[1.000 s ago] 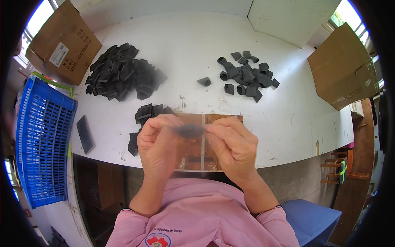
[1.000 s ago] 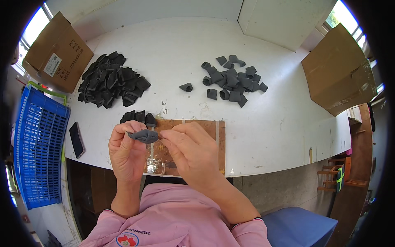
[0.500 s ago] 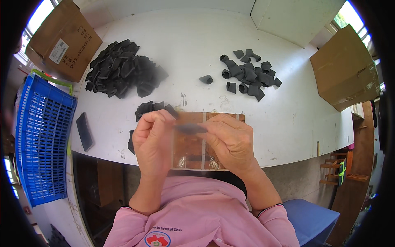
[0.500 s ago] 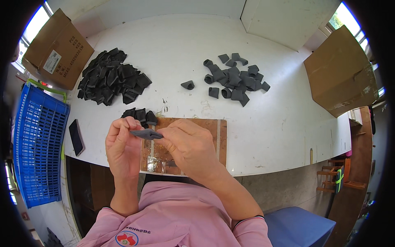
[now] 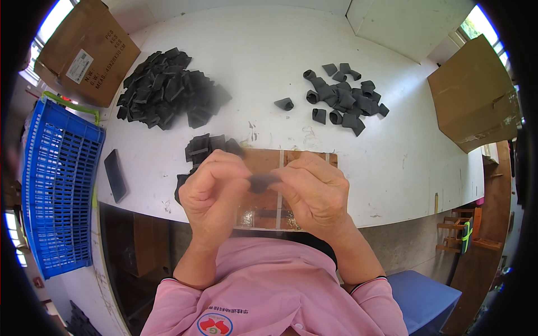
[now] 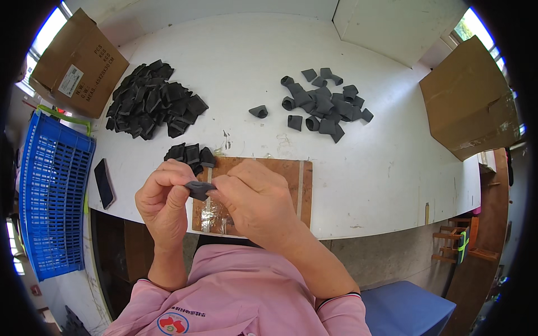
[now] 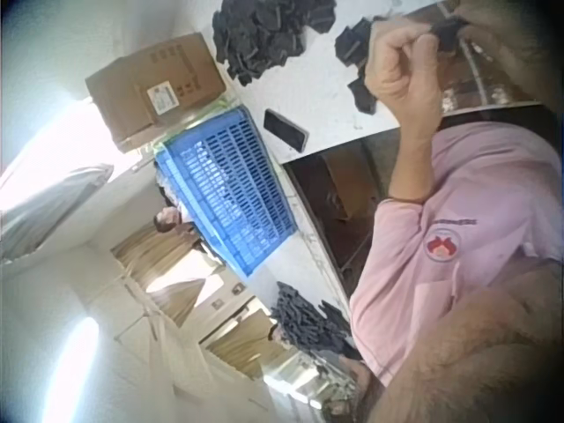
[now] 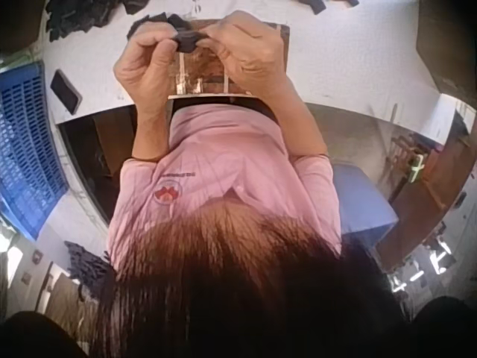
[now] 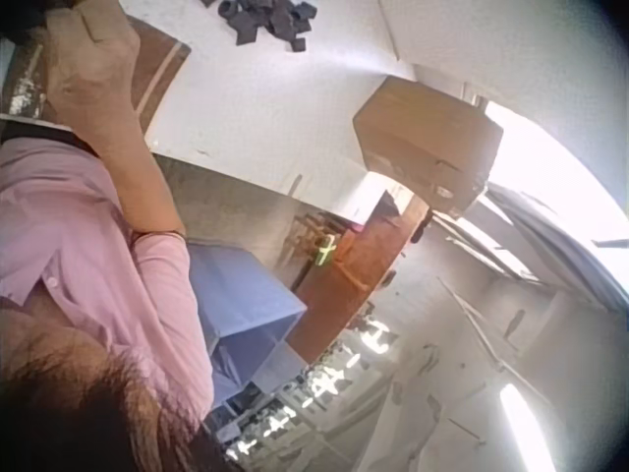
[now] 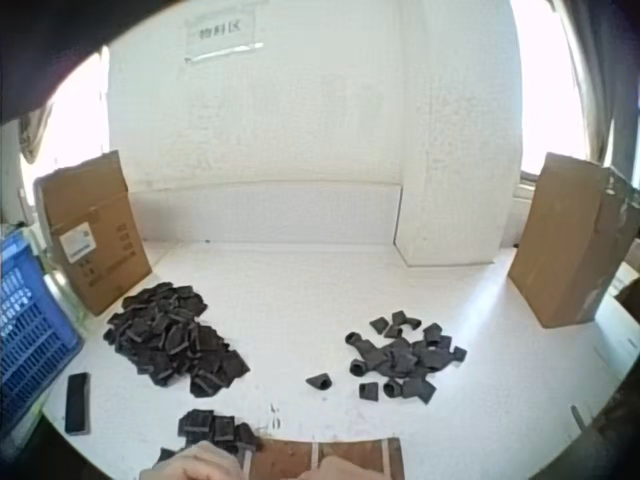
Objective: The person is inspecting and cleaning small black plastic molded components, likely removing flash or debris.
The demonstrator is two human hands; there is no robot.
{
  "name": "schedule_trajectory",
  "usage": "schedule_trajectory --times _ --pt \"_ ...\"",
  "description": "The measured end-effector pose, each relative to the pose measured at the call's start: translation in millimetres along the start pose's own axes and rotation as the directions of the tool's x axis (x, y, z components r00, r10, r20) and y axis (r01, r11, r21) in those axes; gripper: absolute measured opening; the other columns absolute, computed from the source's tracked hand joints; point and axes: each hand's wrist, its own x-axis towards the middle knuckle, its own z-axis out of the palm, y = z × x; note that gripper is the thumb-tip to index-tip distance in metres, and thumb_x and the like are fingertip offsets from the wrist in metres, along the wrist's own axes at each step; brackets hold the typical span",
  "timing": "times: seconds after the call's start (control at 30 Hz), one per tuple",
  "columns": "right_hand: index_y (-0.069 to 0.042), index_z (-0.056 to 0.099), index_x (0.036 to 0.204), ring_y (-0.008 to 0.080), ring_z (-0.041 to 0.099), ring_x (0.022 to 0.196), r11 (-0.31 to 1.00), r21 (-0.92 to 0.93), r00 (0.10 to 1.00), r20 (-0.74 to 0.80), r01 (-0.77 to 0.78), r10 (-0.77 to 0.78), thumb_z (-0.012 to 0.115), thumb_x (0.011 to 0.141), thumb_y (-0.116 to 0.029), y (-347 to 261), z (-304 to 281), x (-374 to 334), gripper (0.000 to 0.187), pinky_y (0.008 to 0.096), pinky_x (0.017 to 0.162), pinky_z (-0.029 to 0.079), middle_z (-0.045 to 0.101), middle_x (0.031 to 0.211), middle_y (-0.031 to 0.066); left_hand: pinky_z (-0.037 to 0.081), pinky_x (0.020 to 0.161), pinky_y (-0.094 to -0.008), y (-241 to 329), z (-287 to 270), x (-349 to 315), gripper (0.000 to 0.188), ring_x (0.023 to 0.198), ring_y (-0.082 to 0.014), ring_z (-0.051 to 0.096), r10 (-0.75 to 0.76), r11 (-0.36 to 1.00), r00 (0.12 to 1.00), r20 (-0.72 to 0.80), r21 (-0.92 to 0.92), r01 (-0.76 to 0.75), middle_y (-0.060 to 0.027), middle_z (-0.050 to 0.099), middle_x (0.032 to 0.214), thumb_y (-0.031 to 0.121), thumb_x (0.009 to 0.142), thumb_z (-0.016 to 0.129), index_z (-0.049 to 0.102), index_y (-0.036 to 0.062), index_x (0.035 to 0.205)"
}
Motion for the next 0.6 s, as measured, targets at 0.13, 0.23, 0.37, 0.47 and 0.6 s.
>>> schedule_trajectory --times 0.13,0.23,0.37,0.47,0.6 --pt "-0.001 0.058 0.077 0.0194 0.049 0.055 1.000 0.021 0.996 -0.090 -0.004 0.006 0.067 0.059 -0.001 5 7 -15 0.020 0.0287 0.045 0.039 0.052 0.066 0.0058 0.040 0.061 -0.0236 1 4 6 0.018 0.068 -0.0152 0.049 0.132 0.977 0.989 0.070 0.156 -0.141 -0.0081 0.055 0.075 -0.010 0.065 0.056 0.058 -0.0022 0.081" --pt "0.000 0.058 0.077 0.0196 0.048 0.053 1.000 0.002 0.995 -0.103 -0.003 0.003 0.067 0.060 -0.001 6 9 -13 0.020 0.0294 0.043 0.037 0.051 0.065 0.0061 0.040 0.058 -0.0242 12 7 15 0.021 0.066 -0.0163 0.050 0.043 0.967 0.983 0.178 0.240 -0.085 -0.0078 0.056 0.073 -0.008 0.064 0.060 0.060 -0.0017 0.084" --pt "0.002 0.059 0.076 0.0194 0.047 0.052 0.992 -0.121 0.998 -0.049 0.041 -0.047 0.067 0.059 0.000 -4 7 -9 0.019 0.0294 0.043 0.037 0.050 0.063 0.0064 0.037 0.055 -0.0236 7 5 10 0.012 0.064 -0.0151 0.048 0.146 0.949 0.969 0.200 0.248 -0.194 -0.0076 0.056 0.072 -0.004 0.069 0.062 0.063 -0.0027 0.082" --pt "0.003 0.059 0.073 0.0196 0.047 0.051 0.986 -0.164 0.998 -0.028 0.043 -0.048 0.065 0.060 0.002 -11 4 -11 0.014 0.0286 0.043 0.036 0.050 0.062 0.0075 0.039 0.055 -0.0238 0 12 4 0.014 0.062 -0.0166 0.050 0.238 0.932 0.958 0.162 0.238 -0.272 -0.0076 0.056 0.074 -0.002 0.070 0.064 0.063 -0.0015 0.084" --pt "0.004 0.059 0.086 0.0126 0.046 0.052 0.871 0.392 0.952 0.053 -0.297 0.301 0.058 0.078 -0.006 1 -20 4 0.013 0.0247 0.043 0.034 0.052 0.063 0.0067 0.042 0.060 -0.0251 -21 0 -19 0.014 0.066 -0.0174 0.052 0.217 0.883 0.976 -0.031 0.433 -0.182 -0.0097 0.057 0.079 -0.003 0.076 0.057 0.060 -0.0007 0.089"
